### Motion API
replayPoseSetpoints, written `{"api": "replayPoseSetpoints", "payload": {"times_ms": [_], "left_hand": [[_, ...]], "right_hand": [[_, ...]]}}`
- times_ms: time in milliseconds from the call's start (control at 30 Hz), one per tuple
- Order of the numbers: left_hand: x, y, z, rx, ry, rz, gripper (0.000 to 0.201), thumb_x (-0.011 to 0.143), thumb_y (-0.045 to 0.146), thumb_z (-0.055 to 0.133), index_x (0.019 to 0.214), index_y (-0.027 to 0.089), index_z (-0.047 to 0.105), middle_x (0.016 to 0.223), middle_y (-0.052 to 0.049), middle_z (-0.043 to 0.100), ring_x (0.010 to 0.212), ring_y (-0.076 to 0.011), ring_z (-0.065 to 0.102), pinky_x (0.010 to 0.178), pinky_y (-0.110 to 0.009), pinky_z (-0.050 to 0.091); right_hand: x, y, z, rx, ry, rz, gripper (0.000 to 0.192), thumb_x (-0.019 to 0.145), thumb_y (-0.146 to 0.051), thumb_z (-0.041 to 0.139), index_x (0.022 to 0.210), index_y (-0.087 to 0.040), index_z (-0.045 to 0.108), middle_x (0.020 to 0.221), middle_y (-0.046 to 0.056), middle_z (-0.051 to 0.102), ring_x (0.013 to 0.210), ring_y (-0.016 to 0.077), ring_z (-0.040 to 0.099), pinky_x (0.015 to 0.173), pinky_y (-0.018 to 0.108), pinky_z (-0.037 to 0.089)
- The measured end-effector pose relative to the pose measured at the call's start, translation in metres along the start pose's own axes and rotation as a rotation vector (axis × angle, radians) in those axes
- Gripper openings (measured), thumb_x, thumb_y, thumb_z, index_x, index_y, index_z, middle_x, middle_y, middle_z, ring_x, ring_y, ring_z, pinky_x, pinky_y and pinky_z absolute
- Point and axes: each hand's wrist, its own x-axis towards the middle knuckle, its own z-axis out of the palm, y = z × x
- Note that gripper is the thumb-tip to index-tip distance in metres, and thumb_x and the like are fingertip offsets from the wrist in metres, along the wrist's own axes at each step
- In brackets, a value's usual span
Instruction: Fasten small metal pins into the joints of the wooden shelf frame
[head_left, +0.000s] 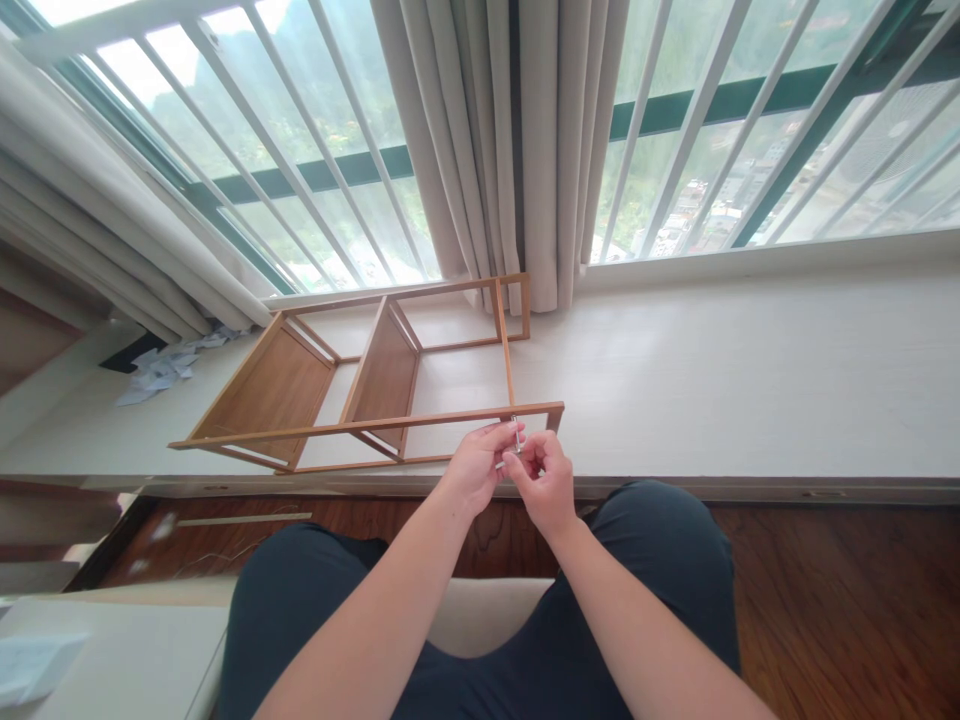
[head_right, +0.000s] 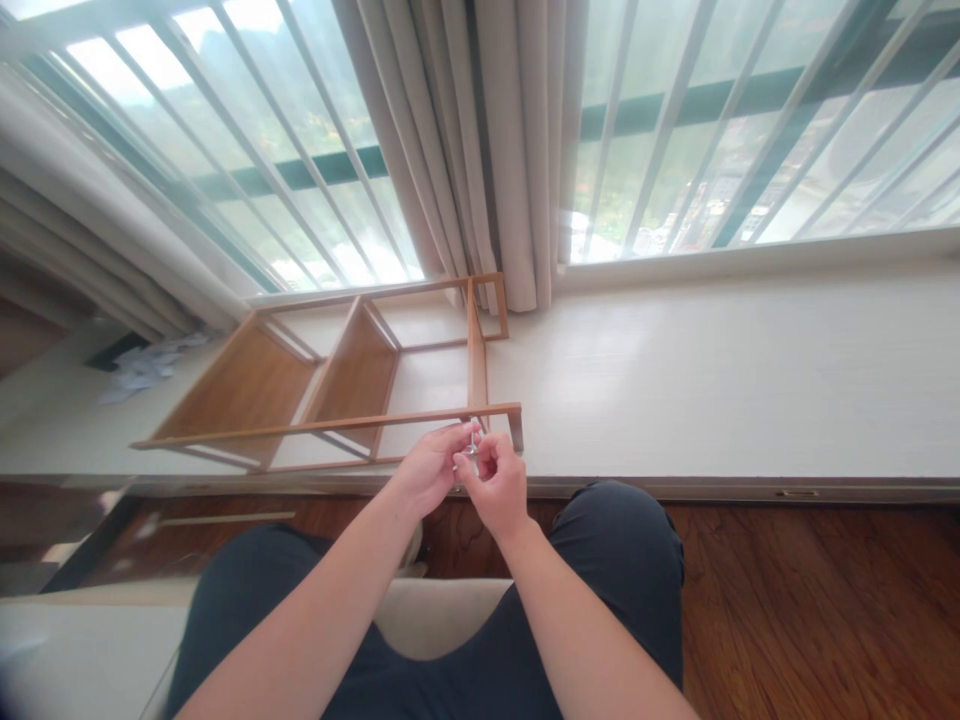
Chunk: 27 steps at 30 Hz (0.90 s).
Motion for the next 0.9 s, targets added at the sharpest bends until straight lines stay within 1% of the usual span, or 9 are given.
{"api": "replayPoseSetpoints", "payload": {"times_ms": [200, 367, 600, 733, 900], "left_hand": [[0.0001, 0.0021, 0.0011, -0.024, -0.005, -0.002, 0.028, 0.07, 0.029, 0.085, 0.089, 0.011, 0.076, 0.083, -0.007, 0.069, 0.067, -0.0118, 0.059, 0.058, -0.023, 0.045], [-0.0006, 0.0023, 0.0007, -0.038, -0.002, -0.018, 0.025, 0.074, 0.027, 0.083, 0.091, 0.011, 0.076, 0.082, -0.007, 0.068, 0.064, -0.0104, 0.057, 0.056, -0.021, 0.046], [0.0008, 0.0021, -0.0001, -0.056, 0.001, -0.035, 0.021, 0.076, 0.025, 0.081, 0.092, 0.011, 0.076, 0.083, -0.006, 0.068, 0.066, -0.0102, 0.058, 0.057, -0.021, 0.046], [0.0018, 0.0021, 0.0002, -0.067, 0.003, -0.034, 0.021, 0.075, 0.024, 0.082, 0.091, 0.011, 0.076, 0.082, -0.006, 0.068, 0.065, -0.0097, 0.058, 0.057, -0.021, 0.046], [0.003, 0.0014, 0.0001, -0.071, -0.007, -0.026, 0.023, 0.073, 0.025, 0.084, 0.089, 0.012, 0.076, 0.082, -0.007, 0.069, 0.068, -0.0112, 0.06, 0.061, -0.022, 0.048]], "right_hand": [[0.0005, -0.0002, 0.0001, -0.04, 0.004, -0.014, 0.028, 0.086, -0.037, 0.07, 0.084, -0.025, 0.045, 0.061, -0.009, 0.042, 0.052, 0.0105, 0.04, 0.053, 0.024, 0.037], [0.0005, -0.0012, 0.0005, -0.063, 0.004, -0.02, 0.028, 0.086, -0.038, 0.07, 0.083, -0.024, 0.046, 0.059, -0.01, 0.042, 0.051, 0.0101, 0.04, 0.052, 0.024, 0.037], [0.0011, -0.0031, 0.0008, -0.087, 0.014, -0.028, 0.027, 0.087, -0.039, 0.07, 0.083, -0.024, 0.048, 0.059, -0.009, 0.043, 0.05, 0.0102, 0.041, 0.052, 0.024, 0.037], [0.0015, -0.0033, 0.0011, -0.091, 0.016, -0.026, 0.027, 0.087, -0.041, 0.07, 0.082, -0.024, 0.049, 0.059, -0.009, 0.043, 0.051, 0.0104, 0.041, 0.052, 0.024, 0.037], [0.0015, -0.0019, 0.001, -0.088, 0.014, -0.024, 0.026, 0.089, -0.041, 0.068, 0.082, -0.023, 0.05, 0.06, -0.008, 0.044, 0.051, 0.0103, 0.042, 0.053, 0.024, 0.037]]}}
